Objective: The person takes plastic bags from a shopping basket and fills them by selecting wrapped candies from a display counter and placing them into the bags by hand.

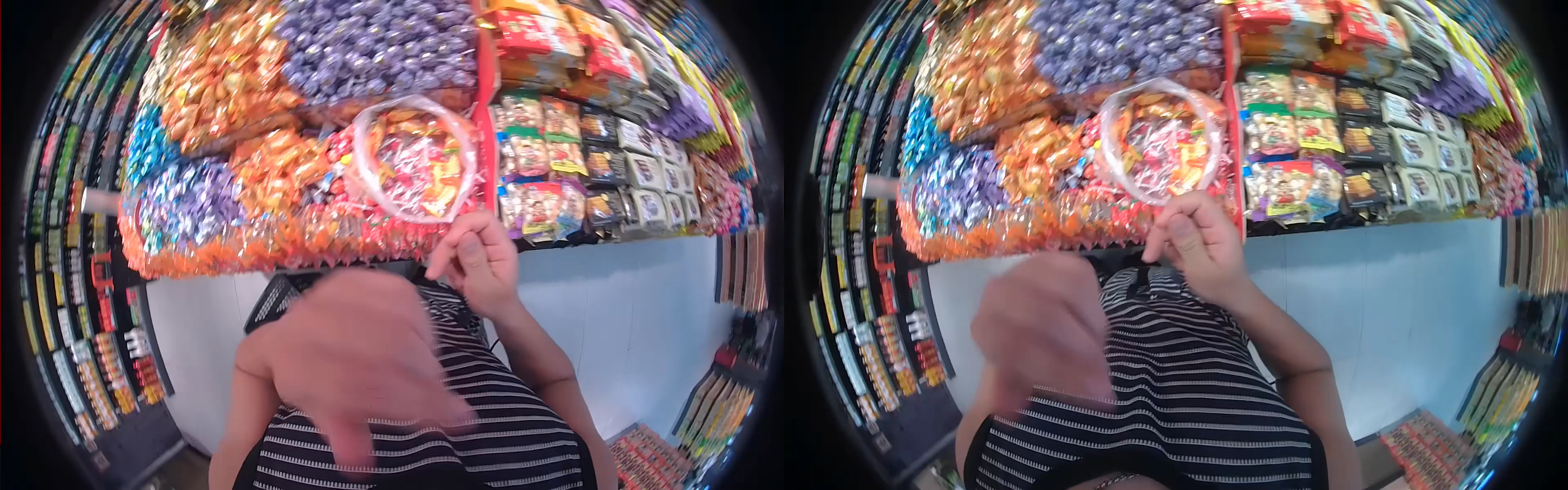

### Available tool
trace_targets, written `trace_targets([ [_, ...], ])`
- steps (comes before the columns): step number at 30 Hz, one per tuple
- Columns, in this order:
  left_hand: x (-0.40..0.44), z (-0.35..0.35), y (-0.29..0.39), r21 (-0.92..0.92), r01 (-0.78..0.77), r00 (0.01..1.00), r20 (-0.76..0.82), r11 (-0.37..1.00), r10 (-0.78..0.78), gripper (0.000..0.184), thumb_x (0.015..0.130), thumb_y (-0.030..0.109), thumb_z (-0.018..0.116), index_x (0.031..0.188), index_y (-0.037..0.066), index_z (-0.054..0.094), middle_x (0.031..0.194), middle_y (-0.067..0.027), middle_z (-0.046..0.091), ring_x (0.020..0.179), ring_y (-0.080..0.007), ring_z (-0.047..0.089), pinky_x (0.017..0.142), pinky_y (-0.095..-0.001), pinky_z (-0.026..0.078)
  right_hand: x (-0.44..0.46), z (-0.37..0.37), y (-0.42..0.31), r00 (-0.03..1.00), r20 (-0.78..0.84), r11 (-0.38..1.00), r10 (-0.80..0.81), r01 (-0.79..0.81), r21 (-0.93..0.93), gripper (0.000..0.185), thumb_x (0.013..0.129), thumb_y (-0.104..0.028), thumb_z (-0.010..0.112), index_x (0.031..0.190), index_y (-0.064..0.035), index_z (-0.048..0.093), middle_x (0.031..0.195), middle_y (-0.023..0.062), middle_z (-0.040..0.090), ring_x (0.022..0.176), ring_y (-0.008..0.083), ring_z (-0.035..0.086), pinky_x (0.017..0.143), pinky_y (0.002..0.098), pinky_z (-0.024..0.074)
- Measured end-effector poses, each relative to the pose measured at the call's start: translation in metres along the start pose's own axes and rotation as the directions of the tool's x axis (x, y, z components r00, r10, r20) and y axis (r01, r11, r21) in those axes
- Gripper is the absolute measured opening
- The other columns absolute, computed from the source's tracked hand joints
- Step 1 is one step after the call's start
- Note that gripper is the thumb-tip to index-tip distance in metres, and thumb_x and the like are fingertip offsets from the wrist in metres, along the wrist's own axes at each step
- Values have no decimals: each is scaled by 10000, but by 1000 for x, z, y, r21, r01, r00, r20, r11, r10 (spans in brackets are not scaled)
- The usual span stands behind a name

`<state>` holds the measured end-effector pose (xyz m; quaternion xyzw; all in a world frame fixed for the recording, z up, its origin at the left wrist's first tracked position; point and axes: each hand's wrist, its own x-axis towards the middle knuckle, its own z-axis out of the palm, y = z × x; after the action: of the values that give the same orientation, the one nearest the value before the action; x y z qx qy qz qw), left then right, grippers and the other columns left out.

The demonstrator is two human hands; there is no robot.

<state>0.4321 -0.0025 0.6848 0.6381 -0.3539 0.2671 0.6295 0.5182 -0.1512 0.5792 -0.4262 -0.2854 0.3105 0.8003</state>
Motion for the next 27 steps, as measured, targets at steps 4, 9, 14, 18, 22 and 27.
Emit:
trace_targets([
  [4,22,37,19,-64,-58,996,57,996,61,308,963,346,552,791,111,653,733,-25,609,544,-161,532,419,-275,366,-14,-15,6,994,27,982,109,-104,-155,99,1035,-127,439,1061,-43,484,837,94,651,605,28,436,557,183,365],
  [9,31,62,-20,287,-629,666,-281,723,691,254,915,330,625,772,131,556,699,2,523,466,-149,413,397,-227,306,-13,-28,33,998,56,963,-7,22,-269,134,951,-9,558,1042,-42,466,862,40,592,730,40,513,643,187,409],
  [14,-2,27,48,549,75,994,-109,832,-18,176,967,166,527,904,146,690,772,-61,654,602,-179,557,434,-263,351,18,-33,40,981,-86,907,174,-194,-374,263,893,-21,653,1108,-19,501,934,42,559,730,52,519,588,203,432],
  [18,-24,3,71,526,-1,992,-108,850,68,132,939,164,553,861,146,658,765,-52,622,586,-177,527,437,-259,338,64,-23,41,998,-19,502,57,-45,-864,377,815,-96,690,1168,-13,585,1025,136,575,862,239,586,787,328,499],
  [22,-22,8,72,654,-114,850,-326,748,415,106,912,162,579,819,145,625,757,-43,590,571,-175,497,439,-256,325,100,-40,78,986,129,244,102,101,-965,486,788,-142,692,1247,-38,570,1163,187,555,1127,376,525,980,457,421],
  [27,-29,1,98,807,19,717,-423,591,554,116,878,160,611,766,144,585,748,-31,550,551,-172,459,443,-252,310,125,-40,94,960,212,-4,182,216,-976,685,705,-193,757,1333,-44,529,1376,173,493,1242,388,466,1048,451,393],
])
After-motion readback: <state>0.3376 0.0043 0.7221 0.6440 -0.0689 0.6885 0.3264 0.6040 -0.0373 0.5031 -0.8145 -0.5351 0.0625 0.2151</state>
